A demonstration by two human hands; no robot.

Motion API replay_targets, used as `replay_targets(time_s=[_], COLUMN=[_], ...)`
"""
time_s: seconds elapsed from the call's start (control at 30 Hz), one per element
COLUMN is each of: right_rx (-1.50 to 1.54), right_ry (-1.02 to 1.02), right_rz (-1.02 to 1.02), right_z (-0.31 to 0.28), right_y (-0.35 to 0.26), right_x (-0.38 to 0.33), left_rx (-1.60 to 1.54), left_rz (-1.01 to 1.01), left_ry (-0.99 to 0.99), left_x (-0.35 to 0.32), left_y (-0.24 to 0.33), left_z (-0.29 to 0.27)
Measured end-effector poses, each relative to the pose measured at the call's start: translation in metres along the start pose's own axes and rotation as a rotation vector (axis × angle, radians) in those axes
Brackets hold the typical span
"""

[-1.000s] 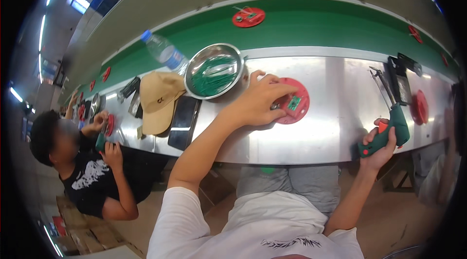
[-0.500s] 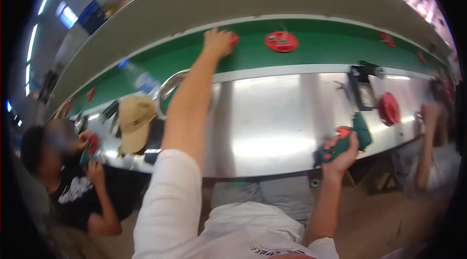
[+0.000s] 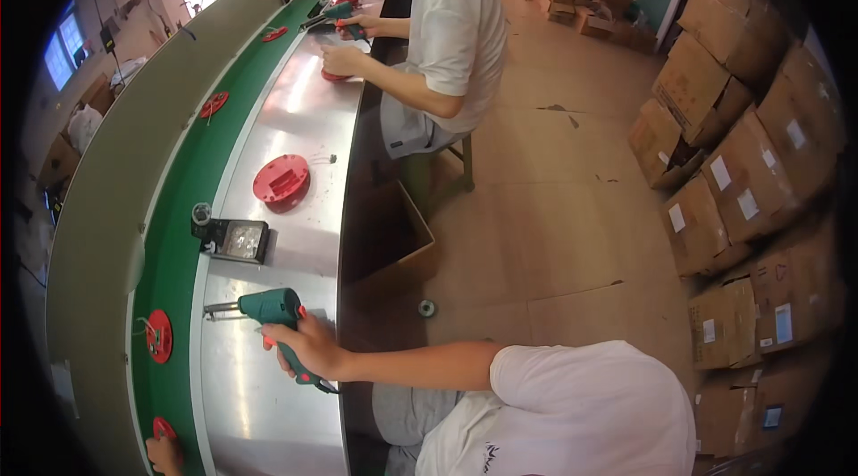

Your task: Solder wires onto small circular printed circuit boards at an industrial assembly line.

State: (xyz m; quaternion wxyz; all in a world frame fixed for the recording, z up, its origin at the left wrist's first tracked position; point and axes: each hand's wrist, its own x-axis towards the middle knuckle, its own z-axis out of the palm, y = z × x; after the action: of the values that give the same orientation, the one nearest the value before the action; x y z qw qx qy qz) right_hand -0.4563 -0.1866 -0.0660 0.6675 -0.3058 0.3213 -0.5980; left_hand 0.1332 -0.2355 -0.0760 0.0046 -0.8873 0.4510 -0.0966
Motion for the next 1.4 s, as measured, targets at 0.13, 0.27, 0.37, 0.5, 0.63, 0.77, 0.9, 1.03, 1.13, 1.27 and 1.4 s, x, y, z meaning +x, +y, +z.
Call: replay_targets(time_s=[0.13,0.27,0.37,0.5,0.63,0.77,0.9,1.03,1.13,1.27,1.4], right_rx=[-0.173,-0.072,-0.073,0.044,-0.051,-0.102,-0.110,-0.133,-0.152,-0.152,-0.152], right_ry=[0.051,-0.011,0.038,-0.064,-0.116,-0.124,-0.086,-0.086,-0.094,-0.104,-0.123], right_rz=[0.152,0.158,0.110,0.093,0.042,0.048,0.040,0.023,0.023,0.013,-0.010], right_z=[0.009,0.005,0.005,0.011,0.011,0.008,0.007,0.006,0.004,0.002,0.003], right_y=[-0.001,0.016,0.032,0.036,0.026,0.030,0.031,0.027,0.027,0.026,0.027], right_x=[0.004,0.003,0.004,0.005,0.006,0.012,0.011,0.006,0.006,0.008,0.008], left_rx=[-0.036,-0.470,-0.430,-0.097,-0.244,-0.249,-0.189,-0.464,-0.463,-0.417,-0.438], left_rz=[0.105,0.534,0.585,0.604,0.586,0.358,-0.014,-0.025,-0.009,0.058,0.044], left_ry=[-0.155,-0.322,-0.321,-0.117,0.185,0.439,0.298,0.057,0.102,0.251,0.339], left_x=[-0.049,-0.134,-0.205,-0.286,-0.317,-0.303,-0.295,-0.296,-0.298,-0.299,-0.299], left_y=[0.040,0.071,0.089,0.105,0.102,0.056,0.007,-0.011,-0.017,-0.021,-0.019], left_z=[-0.057,-0.115,-0.124,-0.129,-0.126,-0.114,-0.095,-0.072,-0.060,-0.054,-0.067])
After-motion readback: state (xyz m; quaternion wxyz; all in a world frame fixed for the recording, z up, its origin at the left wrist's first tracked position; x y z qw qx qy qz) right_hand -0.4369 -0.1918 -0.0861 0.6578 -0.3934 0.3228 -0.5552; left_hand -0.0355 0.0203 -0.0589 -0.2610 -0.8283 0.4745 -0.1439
